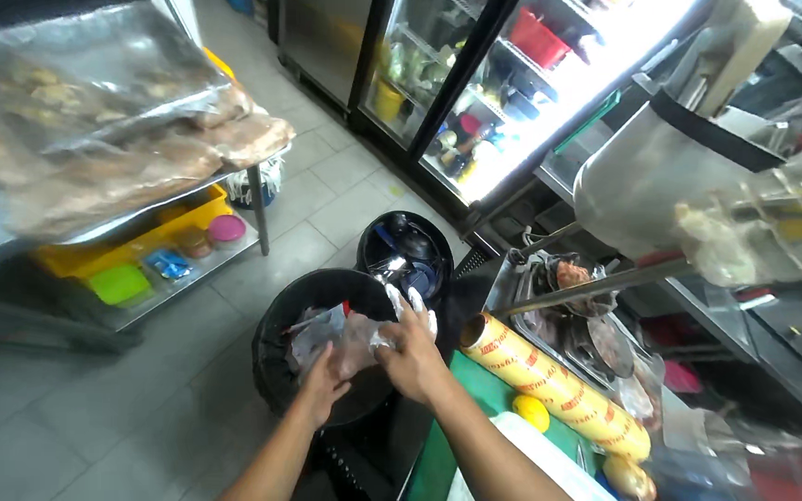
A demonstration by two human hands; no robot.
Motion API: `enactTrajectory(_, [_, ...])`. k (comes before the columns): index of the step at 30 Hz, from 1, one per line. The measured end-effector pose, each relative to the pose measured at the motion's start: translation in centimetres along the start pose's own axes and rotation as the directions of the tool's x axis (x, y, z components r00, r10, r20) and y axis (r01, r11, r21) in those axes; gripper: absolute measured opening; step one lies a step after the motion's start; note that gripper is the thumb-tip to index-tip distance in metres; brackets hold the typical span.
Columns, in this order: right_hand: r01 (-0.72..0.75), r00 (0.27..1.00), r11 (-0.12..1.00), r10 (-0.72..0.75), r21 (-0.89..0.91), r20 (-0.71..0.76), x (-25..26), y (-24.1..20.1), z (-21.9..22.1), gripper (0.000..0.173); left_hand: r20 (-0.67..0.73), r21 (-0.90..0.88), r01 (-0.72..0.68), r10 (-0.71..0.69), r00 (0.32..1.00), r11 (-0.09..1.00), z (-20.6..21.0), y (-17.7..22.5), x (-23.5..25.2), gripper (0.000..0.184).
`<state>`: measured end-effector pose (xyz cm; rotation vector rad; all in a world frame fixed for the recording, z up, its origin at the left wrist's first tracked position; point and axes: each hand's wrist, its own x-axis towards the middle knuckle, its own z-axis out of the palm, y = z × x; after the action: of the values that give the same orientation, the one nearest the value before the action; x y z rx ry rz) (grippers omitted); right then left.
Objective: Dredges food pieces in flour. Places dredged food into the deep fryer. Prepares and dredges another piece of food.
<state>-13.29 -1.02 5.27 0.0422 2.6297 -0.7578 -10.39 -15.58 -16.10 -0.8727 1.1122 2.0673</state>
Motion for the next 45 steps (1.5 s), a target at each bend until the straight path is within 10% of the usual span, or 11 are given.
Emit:
enactTrajectory(9, [-0.186, 0.956, 0.732, 0.289, 0.656, -0.052, -1.3, 5.1, 0.6, 0.038, 0.128, -0.192, -0.177, 0.204, 0.971, 0.965, 0.9, 1.5, 2.6, 0.036])
enactTrajectory(18, [-0.380, 0.924, 0.866, 0.347, 0.325, 0.158, 1.0, 7.3, 2.0, 0.043, 0.245, -0.090, -0.250, 0.265, 0.932, 0.964, 1.4, 1.2, 1.2, 0.030])
enactTrajectory(37, [-0.327, 0.939, 0.784, 0.335, 0.527, 0.084, 1.9, 6.4, 9.1, 0.041, 0.269, -0.062, -0.233, 0.242, 0.932, 0.970, -0.4, -0.6, -0.4, 0.022])
enactTrajectory(45, [-0.395, 0.886, 0.726, 0.463, 0.562, 0.024, 1.4, 7.0, 8.7, 0.036, -0.034, -0.169, -0.178, 0.175, 0.984, 0.969, 0.2, -1.5, 1.4, 0.032])
